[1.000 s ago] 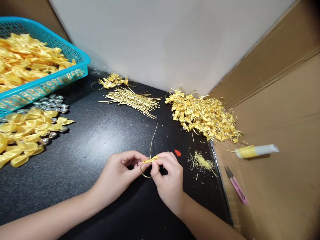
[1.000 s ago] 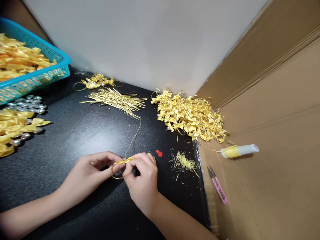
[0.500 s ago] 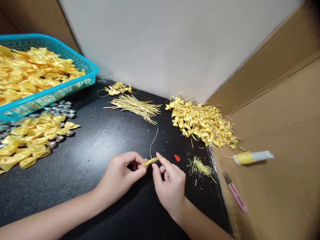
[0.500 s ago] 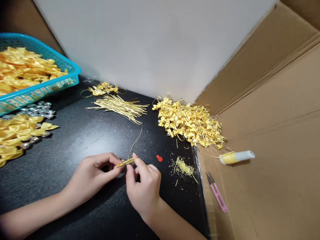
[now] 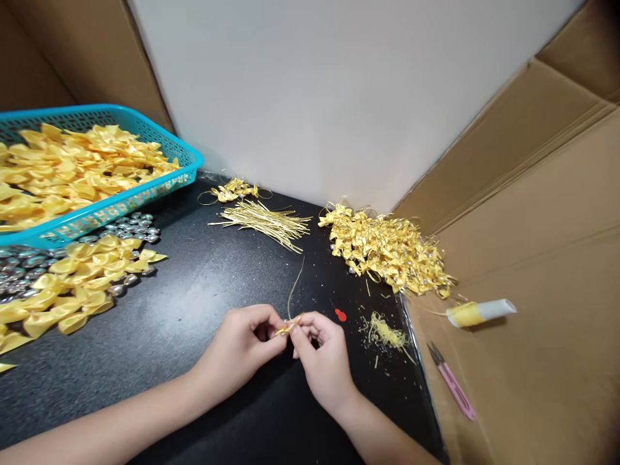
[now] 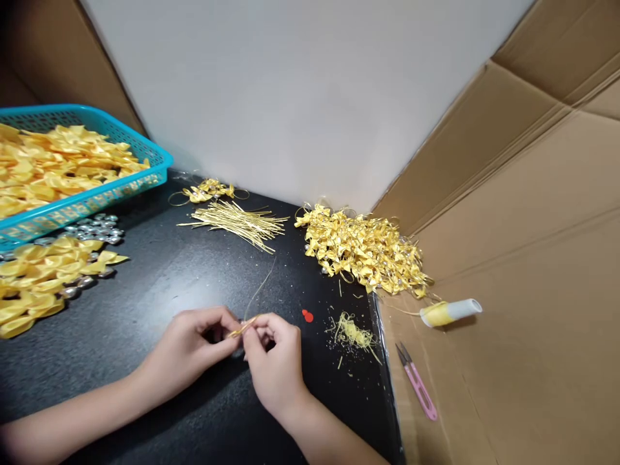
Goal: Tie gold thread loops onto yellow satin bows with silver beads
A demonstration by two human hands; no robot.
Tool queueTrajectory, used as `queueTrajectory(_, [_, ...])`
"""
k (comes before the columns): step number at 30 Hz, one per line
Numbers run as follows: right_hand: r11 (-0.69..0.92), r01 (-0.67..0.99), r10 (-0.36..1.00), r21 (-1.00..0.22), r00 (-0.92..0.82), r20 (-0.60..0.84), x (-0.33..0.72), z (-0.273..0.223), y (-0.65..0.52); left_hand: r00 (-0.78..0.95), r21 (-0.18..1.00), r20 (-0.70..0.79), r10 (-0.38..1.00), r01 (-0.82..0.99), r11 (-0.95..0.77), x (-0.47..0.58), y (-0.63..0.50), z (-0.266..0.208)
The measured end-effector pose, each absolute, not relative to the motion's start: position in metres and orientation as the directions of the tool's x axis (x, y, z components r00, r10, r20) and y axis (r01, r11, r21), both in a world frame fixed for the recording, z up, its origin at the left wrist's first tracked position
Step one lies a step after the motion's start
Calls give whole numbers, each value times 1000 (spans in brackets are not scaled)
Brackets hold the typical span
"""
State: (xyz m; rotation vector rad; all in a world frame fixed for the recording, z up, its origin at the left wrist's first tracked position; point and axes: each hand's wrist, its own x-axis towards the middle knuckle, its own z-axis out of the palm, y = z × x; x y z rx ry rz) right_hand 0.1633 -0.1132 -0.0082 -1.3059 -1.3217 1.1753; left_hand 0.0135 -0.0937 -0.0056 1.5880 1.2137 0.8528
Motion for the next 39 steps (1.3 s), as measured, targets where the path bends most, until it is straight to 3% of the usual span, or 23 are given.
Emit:
queueTrajectory(3, [108, 143, 981, -984, -176, 82, 174, 2, -112, 230, 976, -186, 955, 157, 153, 10, -85, -1])
queueTrajectory(5, [232, 191, 946, -954, -274, 175, 184, 10, -112, 202, 971, -233, 951, 102, 216, 6, -78, 3])
queueTrajectory(10, [401, 166, 870, -901, -377, 318, 204, 27, -114, 148, 959, -281, 948, 79, 272, -2, -67, 8])
queueTrajectory(16, [492, -54, 802, -869, -361, 477, 200, 27, -113, 94, 964, -261, 961, 82, 254, -9, -61, 1])
queueTrajectory(23, [372, -298, 872, -879, -212, 441, 202, 22, -115, 139, 990, -124, 982, 84, 113, -14, -57, -6])
queueTrajectory(32, [140, -588, 930, -797, -197, 309, 207, 26, -117, 351, 960, -269, 897, 19, 280, -10, -58, -2])
queueTrajectory(39, [-67, -666, 940, -743, -291, 176, 199, 23, -118, 292, 905, -340, 894, -156, 396, -7, -60, -5])
